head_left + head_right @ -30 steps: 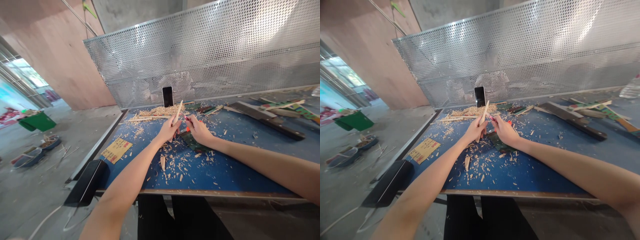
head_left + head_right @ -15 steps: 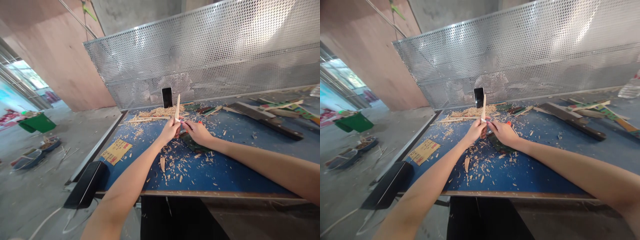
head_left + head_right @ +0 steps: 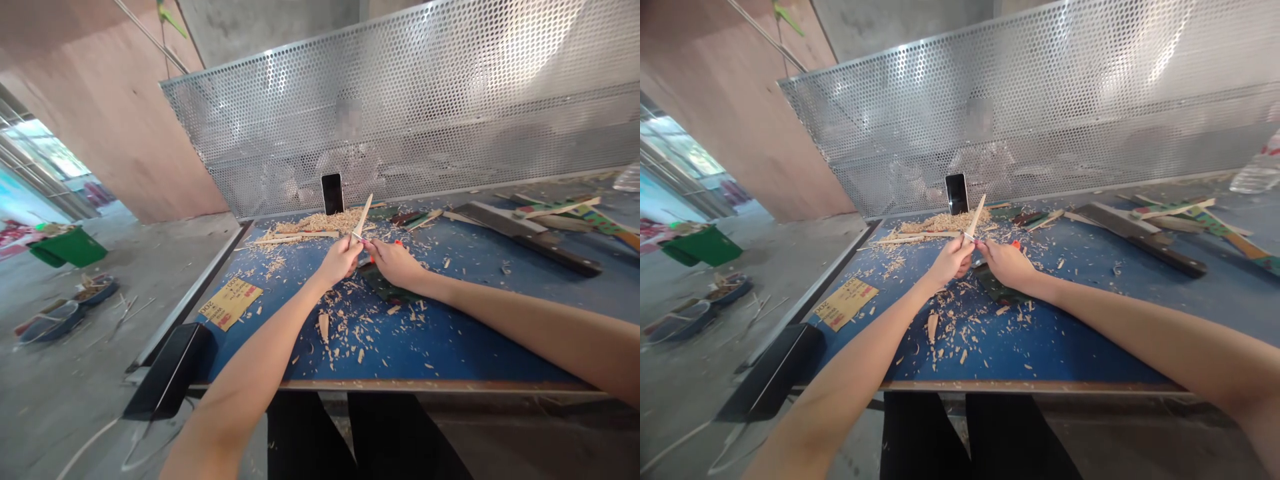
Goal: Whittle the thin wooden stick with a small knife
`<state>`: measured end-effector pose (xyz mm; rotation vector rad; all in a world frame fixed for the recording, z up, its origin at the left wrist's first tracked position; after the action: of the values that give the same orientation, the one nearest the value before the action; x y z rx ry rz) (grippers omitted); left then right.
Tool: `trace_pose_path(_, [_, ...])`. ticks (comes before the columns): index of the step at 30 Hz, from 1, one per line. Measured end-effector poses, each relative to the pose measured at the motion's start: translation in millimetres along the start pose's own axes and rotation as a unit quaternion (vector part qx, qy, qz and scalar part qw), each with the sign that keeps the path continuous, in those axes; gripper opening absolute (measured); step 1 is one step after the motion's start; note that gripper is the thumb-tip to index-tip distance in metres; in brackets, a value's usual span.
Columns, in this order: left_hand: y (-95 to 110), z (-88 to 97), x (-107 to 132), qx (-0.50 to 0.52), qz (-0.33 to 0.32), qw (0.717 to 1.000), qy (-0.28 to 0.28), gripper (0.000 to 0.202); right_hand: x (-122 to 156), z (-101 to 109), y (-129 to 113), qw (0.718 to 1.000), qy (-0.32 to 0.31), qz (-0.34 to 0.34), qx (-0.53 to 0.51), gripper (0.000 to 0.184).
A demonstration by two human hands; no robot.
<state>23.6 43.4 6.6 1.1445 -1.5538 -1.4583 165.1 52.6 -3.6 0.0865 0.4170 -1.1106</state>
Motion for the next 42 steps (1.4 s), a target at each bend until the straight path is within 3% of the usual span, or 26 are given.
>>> trace_pose_path(7, [10.1, 12.3, -3.4, -0.239, -0.068, 0.965, 0.082, 0.052, -1.3, -6.2, 2.1, 0.999, -0.018, -0.011, 0.033, 0.043])
trace_pose_path(10, [12.2, 13.5, -3.5, -0.281, -0.072, 0.953, 0.088, 0.052, -2.9, -6.8, 2.5, 1.0, -0.012, -0.006, 0.02, 0.044])
trace_pose_path(13, [11.1, 11.5, -2.1, -0.309, -0.07, 0.946, 0.07, 0.054, -6.5, -2.3, 13.1, 0.999, 0.0, -0.048, -0.011, 0.046])
trace_pose_path(16, [6.9, 7.4, -1.2, -0.314, -0.06, 0.946, 0.047, 0.053, -9.7, 3.8, 25.5, 0.996, 0.027, -0.08, -0.028, 0.046])
trace_pose_path(20, [3.2, 4.4, -2.5, -0.293, -0.059, 0.953, 0.055, 0.046, -9.5, 4.8, 27.5, 0.996, 0.044, -0.07, -0.031, 0.046])
trace_pose_path(26, [-3.6, 11.0, -6.4, -0.224, -0.056, 0.969, 0.083, 0.028, -5.6, 1.9, 10.8, 0.999, 0.0, -0.012, -0.031, 0.042])
trace_pose_path(30, [-7.1, 13.6, -8.4, -0.211, -0.055, 0.972, 0.088, 0.024, -5.4, -0.4, 5.2, 0.999, -0.037, 0.026, 0.022, 0.045])
trace_pose_path(35, [-7.3, 10.9, -7.8, -0.223, -0.049, 0.969, 0.094, 0.023, -4.8, -3.2, 1.8, 0.993, -0.054, 0.051, 0.095, 0.046])
trace_pose_path(42, [8.7, 6.3, -1.5, -0.287, -0.06, 0.951, 0.094, 0.025, -6.5, -0.8, 3.2, 0.992, -0.077, 0.04, 0.096, 0.04])
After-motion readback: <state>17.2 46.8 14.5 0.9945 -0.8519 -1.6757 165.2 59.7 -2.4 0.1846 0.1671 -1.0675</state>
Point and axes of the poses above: each hand's wrist, its own x-axis away from the middle knuckle, its own z-axis out of the back of the hand, y = z × x, the point moved 6 cm from there along -x, towards the middle knuckle, and after that the axes turned 12 degrees about x, right-handed, at the moved point
